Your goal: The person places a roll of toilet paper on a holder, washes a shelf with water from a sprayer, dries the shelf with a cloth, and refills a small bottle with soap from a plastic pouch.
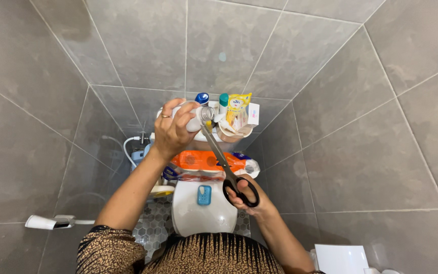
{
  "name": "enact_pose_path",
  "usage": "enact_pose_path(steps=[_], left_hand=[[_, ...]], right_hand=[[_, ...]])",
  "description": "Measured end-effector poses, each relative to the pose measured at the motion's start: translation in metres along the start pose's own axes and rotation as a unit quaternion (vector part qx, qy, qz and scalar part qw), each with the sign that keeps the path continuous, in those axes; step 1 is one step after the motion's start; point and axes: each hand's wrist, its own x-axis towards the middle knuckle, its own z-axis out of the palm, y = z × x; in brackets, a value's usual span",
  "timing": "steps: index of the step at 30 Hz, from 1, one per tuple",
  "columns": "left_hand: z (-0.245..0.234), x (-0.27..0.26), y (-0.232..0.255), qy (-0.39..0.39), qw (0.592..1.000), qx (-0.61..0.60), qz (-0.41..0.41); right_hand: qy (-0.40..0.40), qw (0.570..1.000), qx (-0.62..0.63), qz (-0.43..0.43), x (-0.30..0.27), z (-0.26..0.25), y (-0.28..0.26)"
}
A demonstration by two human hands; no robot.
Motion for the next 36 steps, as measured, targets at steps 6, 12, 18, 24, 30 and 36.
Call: enact_pose_path(steps=[6, 12, 18, 24, 30, 36], left_hand=[[0.006, -0.001, 0.006, 0.002, 0.999, 0.013, -0.033], [0.008, -0.005, 0.022, 0.007, 0.994, -0.051, -0.099], [0.017, -0.013, 0.030, -0.004, 0.986, -0.117, -0.119], [0.034, -0.014, 0.051, -0.027, 0.988, -0.094, -0.116], [0.036, -0.015, 0.059, -0.064, 0.984, -0.084, -0.147], [0.033, -0.013, 0.060, -0.083, 0.984, -0.053, -0.151]], right_hand=[[0.051, 0.998, -0.011, -0.031, 0.012, -0.007, 0.023], [0.153, 0.980, 0.046, -0.115, 0.016, -0.011, 0.020], [0.326, 0.914, -0.125, -0.209, 0.030, 0.011, -0.035], [0.356, 0.876, -0.200, -0.258, 0.088, 0.034, -0.062], [0.404, 0.812, -0.289, -0.307, 0.111, 0.009, -0.039], [0.420, 0.787, -0.304, -0.334, 0.118, 0.013, -0.044]])
